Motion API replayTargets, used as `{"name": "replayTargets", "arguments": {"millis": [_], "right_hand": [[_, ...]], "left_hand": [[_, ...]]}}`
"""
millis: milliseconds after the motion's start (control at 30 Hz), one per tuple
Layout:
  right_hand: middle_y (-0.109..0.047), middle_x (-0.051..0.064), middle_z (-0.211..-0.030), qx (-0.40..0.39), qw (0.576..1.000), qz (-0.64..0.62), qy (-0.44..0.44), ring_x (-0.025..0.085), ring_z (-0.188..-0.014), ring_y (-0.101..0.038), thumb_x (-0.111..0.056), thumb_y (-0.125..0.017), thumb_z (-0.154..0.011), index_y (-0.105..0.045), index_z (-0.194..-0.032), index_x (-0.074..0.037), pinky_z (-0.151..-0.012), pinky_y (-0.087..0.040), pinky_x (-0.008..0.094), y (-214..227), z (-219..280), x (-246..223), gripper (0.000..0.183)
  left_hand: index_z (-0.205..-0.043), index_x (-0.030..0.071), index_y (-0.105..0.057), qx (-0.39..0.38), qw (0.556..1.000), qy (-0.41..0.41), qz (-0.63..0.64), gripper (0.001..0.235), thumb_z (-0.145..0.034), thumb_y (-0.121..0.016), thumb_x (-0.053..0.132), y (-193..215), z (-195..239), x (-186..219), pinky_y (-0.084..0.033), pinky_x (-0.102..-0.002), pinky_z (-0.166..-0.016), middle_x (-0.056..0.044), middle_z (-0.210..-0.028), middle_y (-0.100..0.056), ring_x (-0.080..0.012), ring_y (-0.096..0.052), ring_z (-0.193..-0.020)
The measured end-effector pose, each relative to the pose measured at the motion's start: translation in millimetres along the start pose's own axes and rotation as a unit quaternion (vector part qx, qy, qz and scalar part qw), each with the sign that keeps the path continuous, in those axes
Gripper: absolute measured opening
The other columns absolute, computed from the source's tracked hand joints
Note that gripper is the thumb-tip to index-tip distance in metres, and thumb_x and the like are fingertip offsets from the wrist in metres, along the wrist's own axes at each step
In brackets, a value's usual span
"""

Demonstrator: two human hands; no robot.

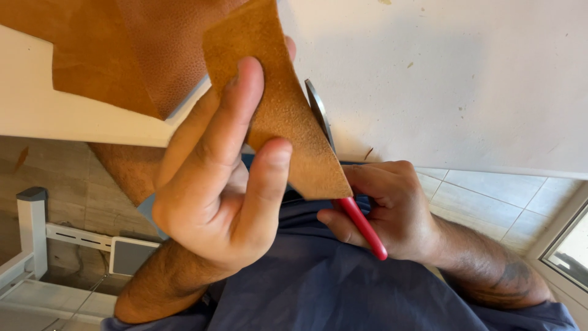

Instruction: Measuring, cutting, and marking a leather strip on a workbench using a ruler, scissors, and a template.

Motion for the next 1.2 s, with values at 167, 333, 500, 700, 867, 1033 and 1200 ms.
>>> {"name": "replayTargets", "arguments": {"millis": [167, 333, 500, 700, 867, 1033, 1200], "right_hand": [[-0.051, -0.002, -0.056, -0.005, 1.000, -0.021, 0.001, 0.015, -0.044, -0.039, -0.035, -0.071, -0.087, -0.068, -0.093, -0.010, -0.044, -0.035, 0.029, -1, -3, 0, 0.026], [-0.047, -0.001, -0.055, -0.020, 0.997, -0.074, -0.001, 0.013, -0.045, -0.033, -0.028, -0.073, -0.082, -0.062, -0.079, -0.010, -0.042, -0.029, 0.028, 2, -6, -3, 0.021], [-0.041, -0.001, -0.056, -0.037, 0.996, -0.086, -0.014, 0.013, -0.046, -0.028, -0.028, -0.074, -0.081, -0.055, -0.072, -0.011, -0.042, -0.025, 0.029, 6, -7, -6, 0.027], [-0.036, 0.002, -0.060, -0.036, 0.995, -0.092, 0.003, 0.018, -0.055, -0.024, -0.032, -0.063, -0.086, -0.054, -0.075, -0.009, -0.047, -0.024, 0.031, 8, -8, -6, 0.027], [-0.033, 0.004, -0.059, -0.032, 0.997, -0.077, 0.000, 0.020, -0.056, -0.020, -0.037, -0.062, -0.085, -0.052, -0.073, -0.007, -0.047, -0.021, 0.033, 7, -10, -6, 0.033], [-0.036, 0.004, -0.058, -0.022, 0.998, -0.053, -0.012, 0.020, -0.055, -0.021, -0.027, -0.062, -0.081, -0.056, -0.074, -0.008, -0.046, -0.023, 0.032, 4, -6, -2, 0.022], [-0.036, 0.002, -0.057, -0.022, 0.999, -0.033, -0.022, 0.019, -0.052, -0.023, -0.041, -0.063, -0.085, -0.050, -0.071, -0.011, -0.046, -0.024, 0.033, 1, -2, 4, 0.035]], "left_hand": [[-0.135, -0.007, -0.060, 0.016, 0.998, 0.041, -0.049, 0.041, -0.101, -0.078, 0.005, 8, 1, 0, -0.033, -0.031, -0.063, -0.017, -0.098, -0.067, -0.0163, -0.036, -0.068], [-0.140, -0.004, -0.058, 0.026, 0.998, 0.046, -0.031, 0.053, -0.098, -0.085, 0.012, 10, 4, -4, -0.033, -0.031, -0.069, -0.017, -0.100, -0.057, -0.0181, -0.039, -0.075], [-0.145, -0.005, -0.053, -0.018, 0.998, 0.030, -0.056, 0.061, -0.099, -0.089, 0.014, 13, 1, 0, -0.041, -0.031, -0.072, -0.019, -0.109, -0.062, -0.0191, -0.044, -0.078], [-0.138, -0.010, -0.057, -0.032, 0.996, 0.032, -0.074, 0.059, -0.096, -0.091, 0.012, 8, -5, 8, -0.037, -0.029, -0.068, -0.015, -0.091, -0.055, -0.0174, -0.042, -0.069], [-0.135, -0.010, -0.058, -0.079, 0.990, 0.026, -0.116, 0.054, -0.098, -0.088, 0.014, 8, -7, 14, -0.054, -0.035, -0.089, -0.021, -0.104, -0.064, -0.0234, -0.057, -0.081], [-0.131, -0.011, -0.060, -0.083, 0.984, 0.014, -0.160, 0.052, -0.096, -0.088, 0.017, 7, -4, 15, -0.060, -0.040, -0.109, -0.032, -0.125, -0.072, -0.0369, -0.076, -0.111], [-0.131, -0.008, -0.061, -0.079, 0.983, 0.008, -0.167, 0.053, -0.096, -0.090, 0.019, 8, -1, 12, -0.054, -0.042, -0.116, -0.032, -0.126, -0.073, -0.0393, -0.075, -0.116]]}}
Point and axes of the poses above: each hand's wrist, its own z-axis away from the middle knuckle, its own y-axis out of the back of the hand, x = y × z, the point moved 6 cm from there along -z, towards the middle knuckle
